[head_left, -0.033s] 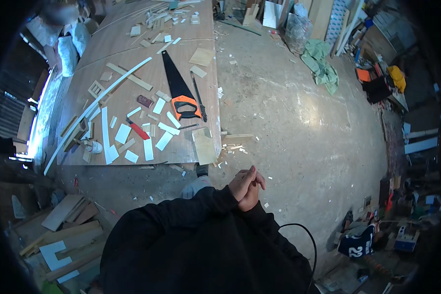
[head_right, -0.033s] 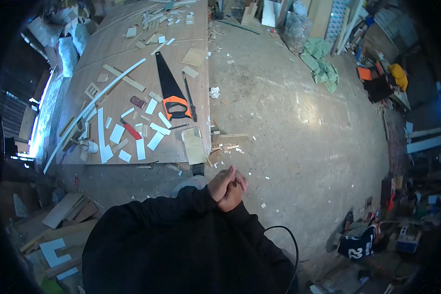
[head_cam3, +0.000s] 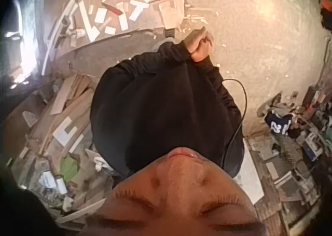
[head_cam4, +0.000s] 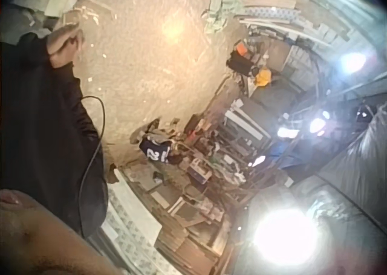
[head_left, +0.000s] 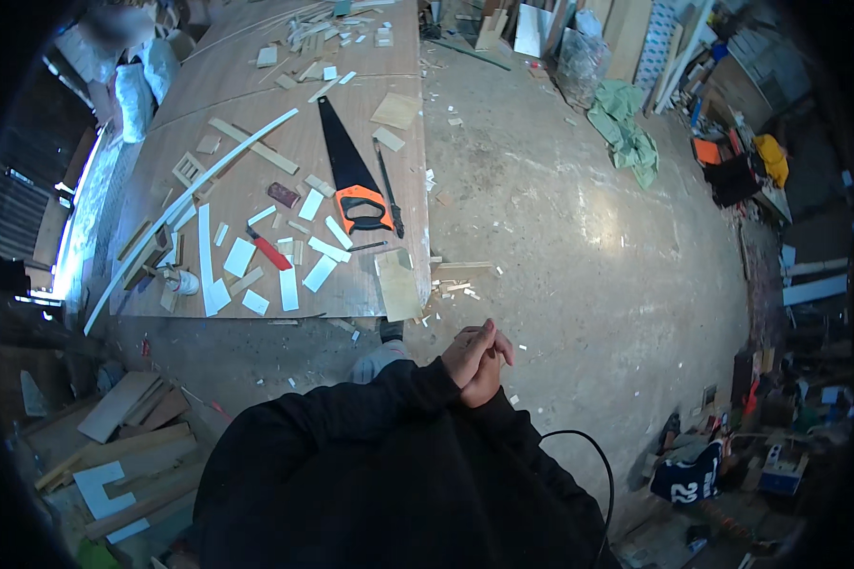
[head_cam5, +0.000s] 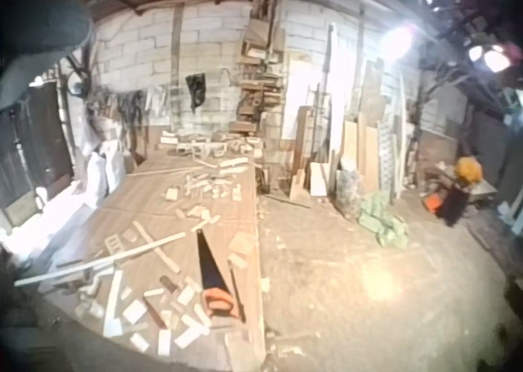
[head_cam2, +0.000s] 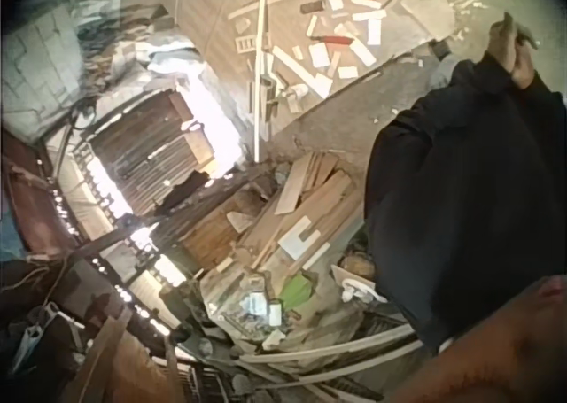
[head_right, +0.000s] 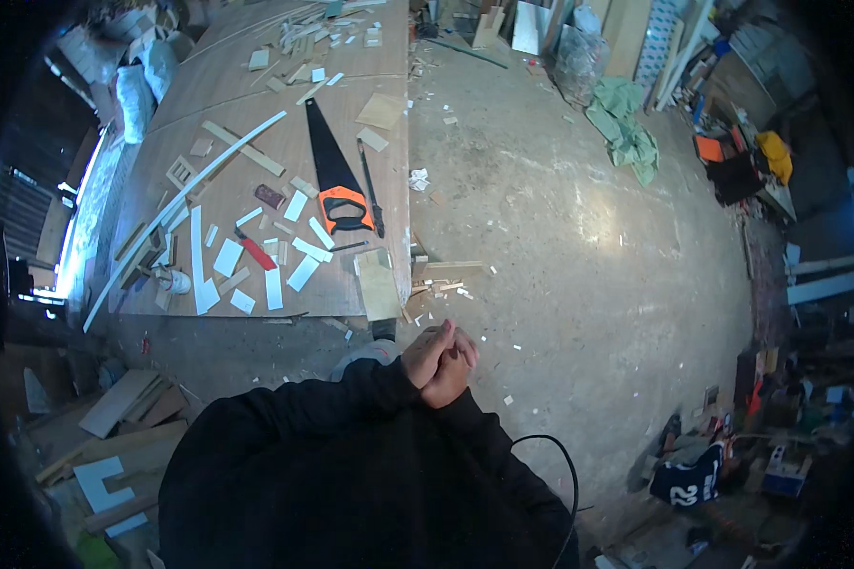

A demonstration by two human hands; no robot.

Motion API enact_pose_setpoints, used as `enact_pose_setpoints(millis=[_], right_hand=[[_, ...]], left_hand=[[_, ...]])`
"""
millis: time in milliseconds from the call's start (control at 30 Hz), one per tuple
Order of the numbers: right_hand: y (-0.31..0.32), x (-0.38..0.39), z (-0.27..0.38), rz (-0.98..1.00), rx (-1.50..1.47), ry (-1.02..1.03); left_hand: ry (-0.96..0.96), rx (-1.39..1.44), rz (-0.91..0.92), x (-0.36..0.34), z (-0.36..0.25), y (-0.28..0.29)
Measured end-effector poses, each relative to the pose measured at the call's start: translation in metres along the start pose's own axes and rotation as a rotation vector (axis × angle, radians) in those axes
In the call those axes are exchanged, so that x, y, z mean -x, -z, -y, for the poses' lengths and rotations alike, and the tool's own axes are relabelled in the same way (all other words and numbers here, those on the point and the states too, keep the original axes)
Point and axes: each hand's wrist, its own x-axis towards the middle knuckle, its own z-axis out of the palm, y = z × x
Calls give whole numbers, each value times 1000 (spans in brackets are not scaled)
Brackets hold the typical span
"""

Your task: The person cuts small wooden pieces with a utility knife, sands them with a sanding block, applies glue using a stick, and attaches the pieces to a small wooden box.

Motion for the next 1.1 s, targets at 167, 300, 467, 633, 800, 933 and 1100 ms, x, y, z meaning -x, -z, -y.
enact_pose_setpoints(millis=[167, 300, 467, 633, 800, 933, 1100], right_hand=[[-1, -68, 35, 39, -265, 151], [-13, -113, 49, 82, -466, 229], [-42, -141, 22, 218, -230, 187], [-73, -157, -6, 341, -178, 71], [-59, -181, -21, 672, -161, 279], [-61, -192, -38, 781, -292, 199], [-71, -251, -49, 454, -162, 677]], left_hand=[[-80, 19, -125, -23, -17, 52], [-100, 73, -245, -34, -25, 92], [-69, -10, -401, -33, -14, 125], [-87, 75, -570, -36, -1, 138], [-107, -60, -654, -43, -2, 147], [-379, -83, -931, -69, -10, 125], [-157, -829, -946, -64, -29, 133]])
